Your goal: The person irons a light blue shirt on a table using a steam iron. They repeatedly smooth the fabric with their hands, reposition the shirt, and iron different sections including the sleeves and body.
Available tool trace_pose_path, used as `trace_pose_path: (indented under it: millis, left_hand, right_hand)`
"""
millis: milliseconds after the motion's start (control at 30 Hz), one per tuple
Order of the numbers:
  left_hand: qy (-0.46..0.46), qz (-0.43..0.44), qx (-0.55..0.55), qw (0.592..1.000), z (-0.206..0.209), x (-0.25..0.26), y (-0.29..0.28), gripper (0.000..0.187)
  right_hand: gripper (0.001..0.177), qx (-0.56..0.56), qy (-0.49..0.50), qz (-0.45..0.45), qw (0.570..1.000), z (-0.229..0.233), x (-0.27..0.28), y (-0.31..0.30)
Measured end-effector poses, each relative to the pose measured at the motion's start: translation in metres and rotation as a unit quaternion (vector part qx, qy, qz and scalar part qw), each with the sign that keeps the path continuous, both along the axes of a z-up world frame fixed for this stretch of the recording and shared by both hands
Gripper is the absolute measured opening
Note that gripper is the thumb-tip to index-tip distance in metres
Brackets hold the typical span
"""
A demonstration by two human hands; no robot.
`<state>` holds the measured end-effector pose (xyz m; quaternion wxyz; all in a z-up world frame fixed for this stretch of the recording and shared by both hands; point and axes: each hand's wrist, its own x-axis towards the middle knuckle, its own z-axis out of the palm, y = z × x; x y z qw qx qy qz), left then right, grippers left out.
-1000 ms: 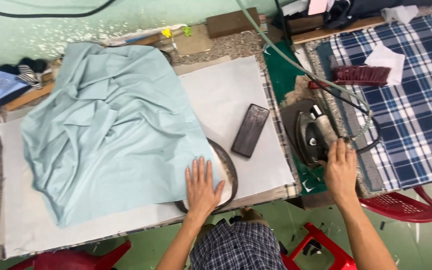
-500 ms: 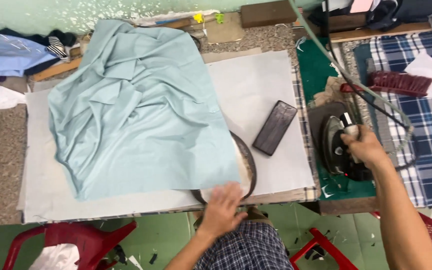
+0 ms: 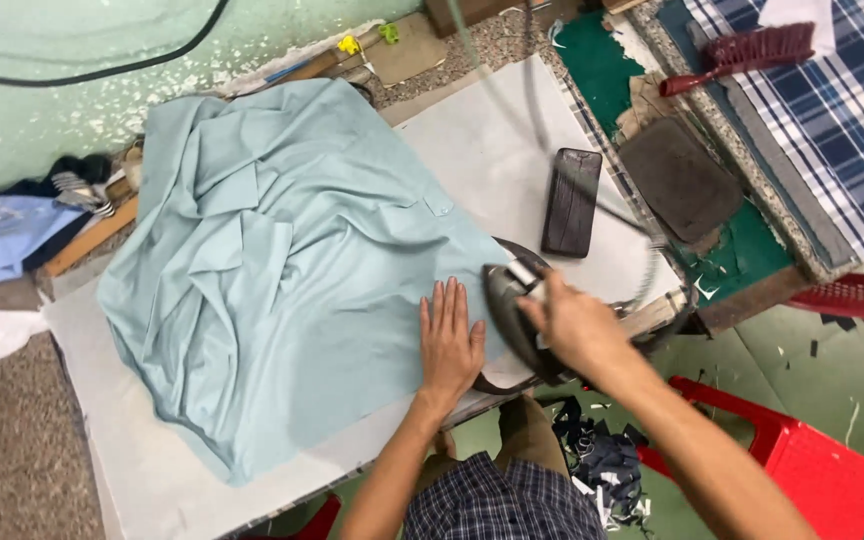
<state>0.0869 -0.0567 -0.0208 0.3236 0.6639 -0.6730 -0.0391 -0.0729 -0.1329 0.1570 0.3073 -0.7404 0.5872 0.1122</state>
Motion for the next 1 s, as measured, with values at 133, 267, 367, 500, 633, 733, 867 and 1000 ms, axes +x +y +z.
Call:
trace_pose_path:
  millis: [133, 267, 367, 500, 633, 733, 867, 1000]
  left_hand:
    - [0.010, 0.023, 0.057, 0.998, -0.015, -0.001, 0.003, 0.069]
    - [0.061, 0.035, 0.054, 0.996, -0.023, -0.003, 0.003, 0.076]
    - [0.078, 0.035, 0.051, 0.995, -0.024, -0.003, 0.004, 0.079]
    - [0.072, 0.035, 0.048, 0.996, -0.026, -0.003, 0.004, 0.081]
    - [0.064, 0.014, 0.039, 0.997, -0.024, 0.008, 0.001, 0.079]
    - [0.071, -0.011, 0.010, 0.997, -0.018, 0.032, -0.025, 0.081]
    - [0.005, -0.157, 0.053, 0.986, -0.015, 0.066, -0.084, 0.077]
    - [-0.034, -0.236, 0.180, 0.954, -0.029, 0.085, -0.100, 0.097]
  right_hand:
    - [0.054, -0.001, 0.031, 0.006, 0.999, -0.022, 0.034, -0.003]
    - [0.046, -0.084, 0.092, 0.022, 0.992, -0.038, 0.059, -0.032]
    - [0.043, -0.124, 0.090, 0.036, 0.988, -0.045, 0.074, -0.051]
    - [0.041, -0.144, 0.080, 0.035, 0.986, -0.045, 0.093, -0.072]
    - [0.041, -0.128, 0.033, -0.021, 0.991, -0.051, 0.086, -0.070]
    - [0.044, -0.100, 0.023, -0.040, 0.994, -0.051, 0.072, -0.051]
    - [0.042, -0.101, 0.023, -0.045, 0.994, -0.034, 0.058, -0.023]
    - [0.042, -0.076, 0.010, -0.060, 0.995, -0.031, 0.042, 0.005]
